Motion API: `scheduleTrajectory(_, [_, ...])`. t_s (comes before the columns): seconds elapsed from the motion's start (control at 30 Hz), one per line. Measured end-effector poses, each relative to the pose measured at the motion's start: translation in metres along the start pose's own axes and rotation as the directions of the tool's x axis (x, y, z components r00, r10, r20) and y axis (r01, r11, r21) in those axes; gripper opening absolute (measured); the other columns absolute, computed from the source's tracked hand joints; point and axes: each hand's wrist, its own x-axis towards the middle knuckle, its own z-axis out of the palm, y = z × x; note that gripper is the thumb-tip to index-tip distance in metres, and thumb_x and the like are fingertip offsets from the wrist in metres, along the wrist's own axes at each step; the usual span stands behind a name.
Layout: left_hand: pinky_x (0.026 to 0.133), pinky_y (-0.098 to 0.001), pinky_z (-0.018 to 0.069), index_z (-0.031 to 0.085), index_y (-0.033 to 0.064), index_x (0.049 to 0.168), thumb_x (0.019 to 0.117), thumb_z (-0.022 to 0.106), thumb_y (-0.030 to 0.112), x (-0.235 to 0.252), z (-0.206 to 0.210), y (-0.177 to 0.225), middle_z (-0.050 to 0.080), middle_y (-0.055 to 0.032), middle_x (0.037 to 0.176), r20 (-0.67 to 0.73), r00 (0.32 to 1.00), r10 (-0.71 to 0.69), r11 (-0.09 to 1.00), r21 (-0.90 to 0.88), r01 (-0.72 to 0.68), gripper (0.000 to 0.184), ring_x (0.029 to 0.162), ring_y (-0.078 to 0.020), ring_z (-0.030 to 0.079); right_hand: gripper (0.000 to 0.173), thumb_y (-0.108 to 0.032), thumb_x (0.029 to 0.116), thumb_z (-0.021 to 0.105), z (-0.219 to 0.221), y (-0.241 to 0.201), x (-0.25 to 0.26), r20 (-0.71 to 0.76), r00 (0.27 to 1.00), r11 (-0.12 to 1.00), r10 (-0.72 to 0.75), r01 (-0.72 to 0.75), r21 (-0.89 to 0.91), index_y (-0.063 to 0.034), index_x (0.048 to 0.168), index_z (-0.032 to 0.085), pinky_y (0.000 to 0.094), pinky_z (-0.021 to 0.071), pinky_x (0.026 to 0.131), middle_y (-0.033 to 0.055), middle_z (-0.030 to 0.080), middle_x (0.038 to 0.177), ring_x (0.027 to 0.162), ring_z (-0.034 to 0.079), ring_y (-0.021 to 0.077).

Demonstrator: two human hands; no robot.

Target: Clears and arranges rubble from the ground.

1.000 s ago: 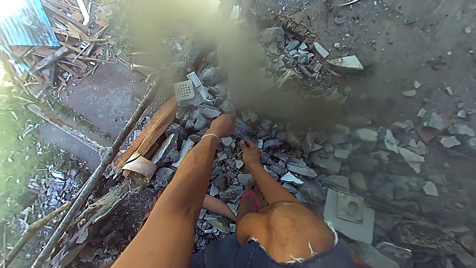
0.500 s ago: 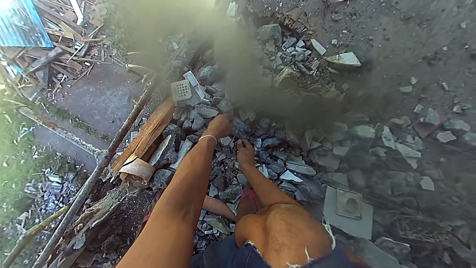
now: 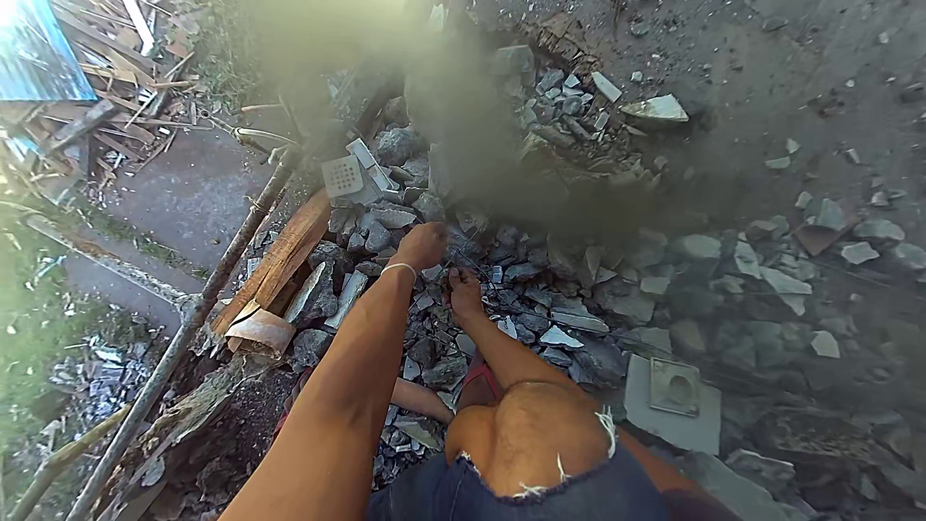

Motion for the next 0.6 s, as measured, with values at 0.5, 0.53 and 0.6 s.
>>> scheduleTrajectory(0.5, [0.087,-0.0629,0.0535,0.068,0.0075,0.11,0.1059,0.049,0.027,-0.008,0.002,0.009,0.07,-0.0176,0.104,-0.019,0.999,-0.045,0.999,0.015,0.045,0.028,0.102,-0.0365,0.069,0.032,-0.026,0.1118,0.047,-0.017,-0.011,-0.018,0.102,0.994,0.95,-0.049,0.078,-0.301,-0.0011,0.115,0.066,0.0296,0.0513,0.046,0.0116,0.073,0.087,0.05,0.058,0.0159])
scheduleTrajectory(0.53, [0.088,-0.0627,0.0533,0.067,0.0059,0.111,0.1063,0.048,0.027,-0.008,0.001,0.012,0.07,-0.0186,0.105,-0.024,0.999,-0.044,0.999,0.016,0.044,0.029,0.103,-0.0372,0.068,0.032,-0.027,0.1116,0.047,-0.017,-0.013,-0.018,0.094,0.994,0.944,-0.054,0.082,-0.32,-0.0012,0.114,0.066,0.0294,0.0505,0.046,0.011,0.071,0.084,0.05,0.057,0.0155])
scheduleTrajectory(0.6, [0.089,-0.0633,0.0532,0.067,0.0026,0.112,0.1051,0.049,0.026,-0.01,-0.003,0.021,0.069,-0.0209,0.11,-0.017,0.999,-0.047,0.998,0.041,0.048,0.03,0.107,-0.0387,0.068,0.033,-0.029,0.1117,0.047,-0.018,-0.014,-0.019,0.103,0.992,0.939,-0.074,0.105,-0.329,-0.0019,0.112,0.066,0.03,0.0491,0.048,0.0089,0.067,0.077,0.051,0.055,0.015])
